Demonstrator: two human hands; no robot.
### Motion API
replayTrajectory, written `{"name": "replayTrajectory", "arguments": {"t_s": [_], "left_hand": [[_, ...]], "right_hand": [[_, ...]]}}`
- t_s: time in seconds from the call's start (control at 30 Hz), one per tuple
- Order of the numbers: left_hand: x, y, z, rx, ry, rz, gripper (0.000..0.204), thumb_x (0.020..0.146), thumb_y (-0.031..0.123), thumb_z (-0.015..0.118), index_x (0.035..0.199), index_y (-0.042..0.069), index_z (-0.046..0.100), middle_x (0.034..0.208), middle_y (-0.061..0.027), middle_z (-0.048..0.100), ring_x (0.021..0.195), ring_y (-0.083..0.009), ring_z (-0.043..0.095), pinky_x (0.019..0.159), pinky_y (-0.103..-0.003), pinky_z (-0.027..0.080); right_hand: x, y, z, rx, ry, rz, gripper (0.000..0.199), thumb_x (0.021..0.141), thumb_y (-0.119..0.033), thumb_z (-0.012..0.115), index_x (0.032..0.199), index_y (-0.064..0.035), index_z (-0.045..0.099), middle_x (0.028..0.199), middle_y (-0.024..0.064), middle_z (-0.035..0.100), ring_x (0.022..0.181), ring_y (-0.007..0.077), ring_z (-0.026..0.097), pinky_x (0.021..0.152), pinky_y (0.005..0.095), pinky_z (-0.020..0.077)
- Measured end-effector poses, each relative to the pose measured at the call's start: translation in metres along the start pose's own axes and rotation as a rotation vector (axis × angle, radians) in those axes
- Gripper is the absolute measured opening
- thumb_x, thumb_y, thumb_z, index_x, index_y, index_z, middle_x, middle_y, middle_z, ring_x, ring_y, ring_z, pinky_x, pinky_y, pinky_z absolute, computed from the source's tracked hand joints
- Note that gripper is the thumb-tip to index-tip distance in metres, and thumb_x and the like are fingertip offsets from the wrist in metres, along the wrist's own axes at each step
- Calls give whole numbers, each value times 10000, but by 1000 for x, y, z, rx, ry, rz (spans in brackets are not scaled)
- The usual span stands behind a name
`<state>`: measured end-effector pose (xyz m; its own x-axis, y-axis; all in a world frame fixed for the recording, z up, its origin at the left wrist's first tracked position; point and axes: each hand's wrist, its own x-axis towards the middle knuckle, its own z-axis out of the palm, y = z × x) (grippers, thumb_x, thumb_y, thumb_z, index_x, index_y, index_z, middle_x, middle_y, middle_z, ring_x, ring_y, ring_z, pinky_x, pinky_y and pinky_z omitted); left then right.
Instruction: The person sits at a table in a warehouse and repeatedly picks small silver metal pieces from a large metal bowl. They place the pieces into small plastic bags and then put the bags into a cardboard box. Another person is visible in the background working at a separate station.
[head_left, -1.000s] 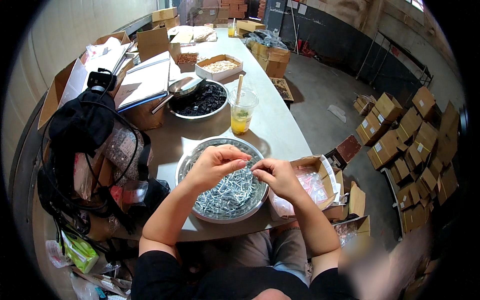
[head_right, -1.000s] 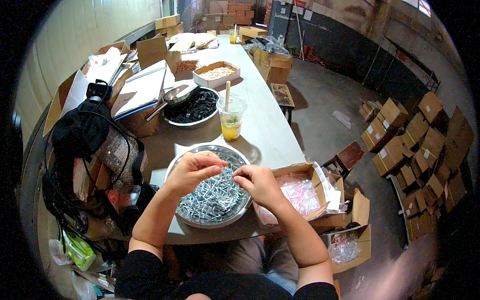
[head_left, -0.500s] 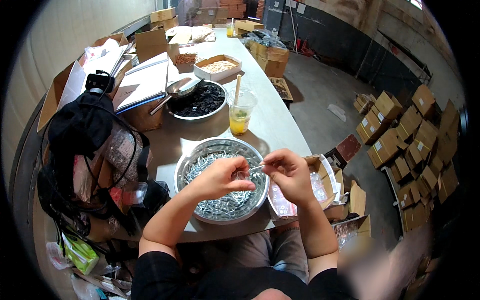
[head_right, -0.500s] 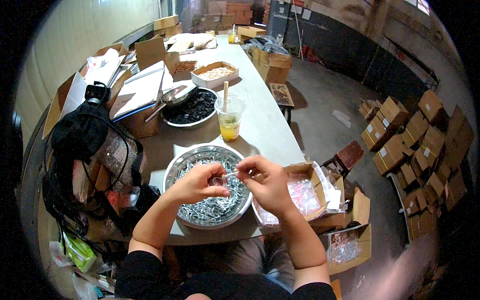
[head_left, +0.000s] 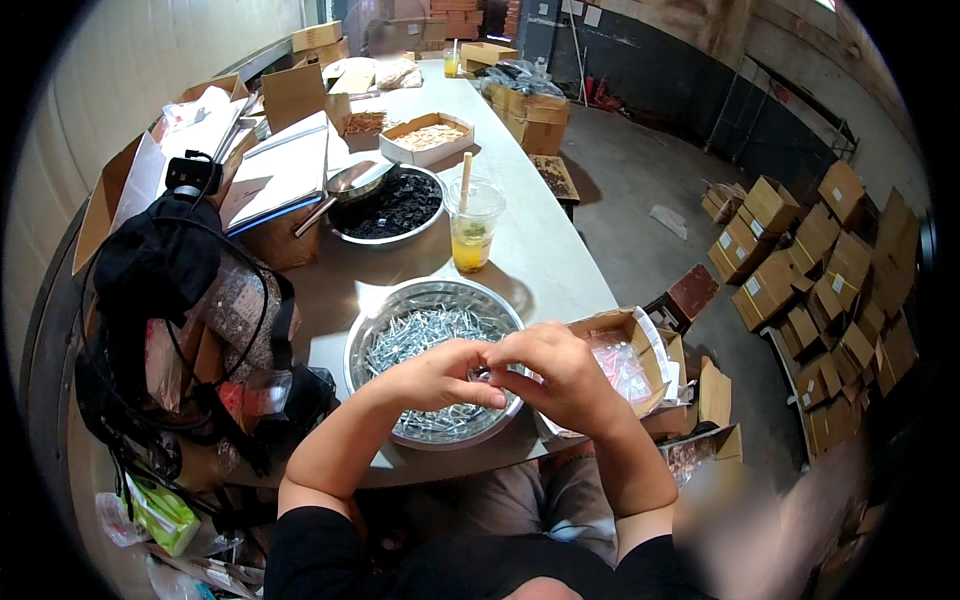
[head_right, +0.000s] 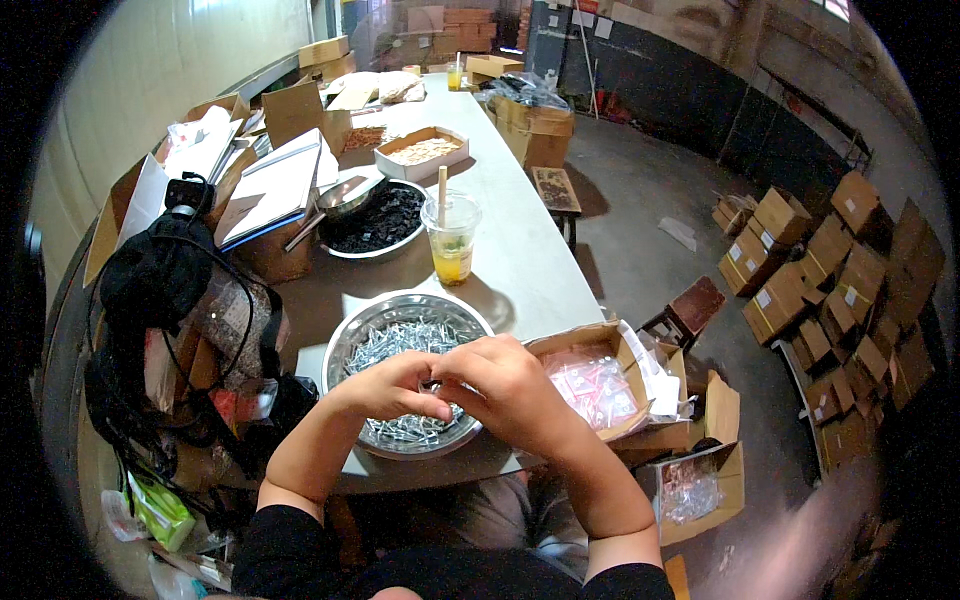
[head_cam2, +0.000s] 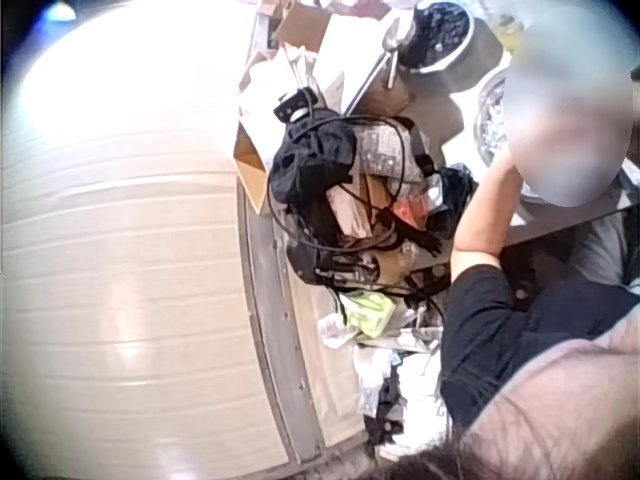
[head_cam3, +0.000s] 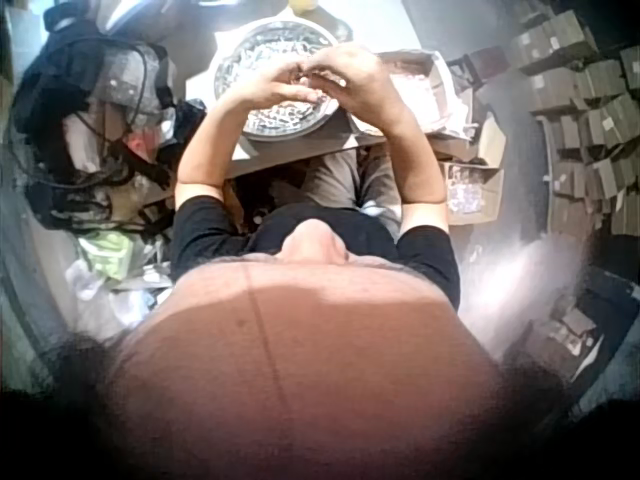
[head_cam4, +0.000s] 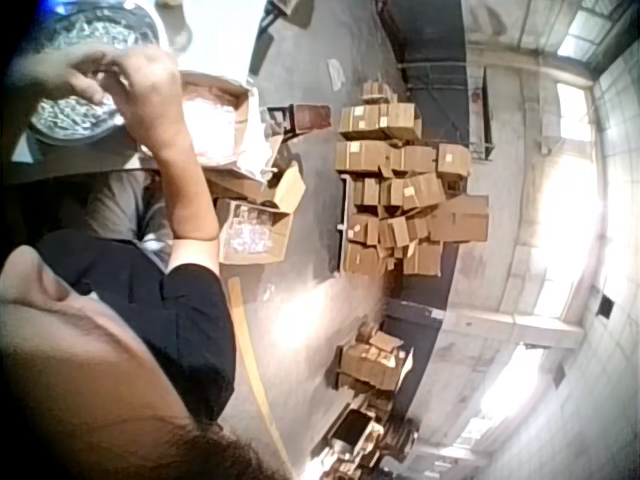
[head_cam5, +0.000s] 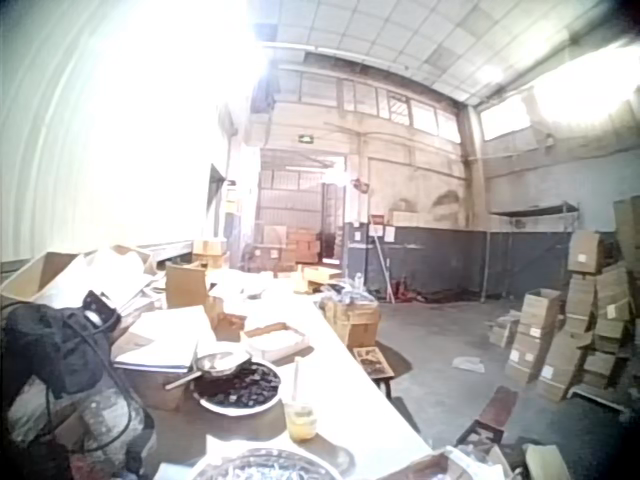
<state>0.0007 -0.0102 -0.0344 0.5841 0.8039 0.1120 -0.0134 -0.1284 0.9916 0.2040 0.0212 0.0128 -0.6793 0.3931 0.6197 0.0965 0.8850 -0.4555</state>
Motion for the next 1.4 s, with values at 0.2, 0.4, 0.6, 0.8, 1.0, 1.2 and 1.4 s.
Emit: {"name": "replayTrajectory", "arguments": {"t_s": [0.2, 0.4, 0.6, 0.8, 1.0, 1.2, 1.4], "left_hand": [[-4, 5, 4, -190, -55, 18, 367, 924, 317, 642, 1092, -5, 591, 945, -26, 596, 879, -101, 538, 791, -253, 458], [-2, -2, 5, -133, -34, 46, 356, 934, 332, 624, 1027, -8, 573, 957, -31, 588, 896, -97, 528, 794, -253, 458], [2, 9, 15, -109, 256, 115, 360, 885, 266, 690, 1084, -17, 590, 1014, -82, 628, 980, -150, 595, 875, -299, 496], [1, 19, 11, 691, 386, 285, 220, 837, 81, 694, 1007, -17, 597, 986, -129, 627, 868, -205, 633, 740, -306, 518], [7, 20, 31, 784, 449, 344, 112, 834, 14, 641, 903, 0, 555, 919, -138, 596, 860, -302, 596, 757, -372, 485], [11, 13, 45, 771, 386, 321, 147, 806, 37, 670, 920, 15, 578, 960, -140, 593, 914, -325, 581, 798, -390, 481], [17, 15, 51, 959, 305, 261, 157, 806, 82, 684, 941, 40, 615, 966, -116, 609, 936, -315, 577, 820, -393, 479]], "right_hand": [[3, -9, -6, 51, -117, -17, 150, 774, -86, 722, 892, -35, 644, 1164, 137, 560, 960, 294, 585, 858, 391, 488], [1, -10, 1, 18, -72, 42, 140, 766, -93, 724, 844, -21, 632, 1180, 145, 525, 1006, 310, 561, 882, 390, 472], [-6, -3, -3, 110, -22, 182, 135, 750, -77, 741, 840, -28, 653, 1103, 119, 583, 1004, 294, 574, 859, 385, 481], [-11, 0, -3, 80, 57, 277, 130, 761, -66, 738, 830, -23, 637, 767, 114, 641, 692, 261, 653, 632, 348, 521], [-20, 4, -5, 6, 7, 276, 140, 800, -106, 718, 867, -16, 634, 791, 119, 628, 701, 268, 637, 626, 353, 505], [-56, 2, -30, -86, 32, 295, 135, 777, -114, 743, 853, -32, 667, 738, 109, 619, 657, 253, 614, 584, 334, 477], [-179, -8, -119, -258, 343, 768, 127, 707, -100, 767, 779, -9, 715, 708, 99, 670, 624, 200, 623, 599, 314, 479]]}}
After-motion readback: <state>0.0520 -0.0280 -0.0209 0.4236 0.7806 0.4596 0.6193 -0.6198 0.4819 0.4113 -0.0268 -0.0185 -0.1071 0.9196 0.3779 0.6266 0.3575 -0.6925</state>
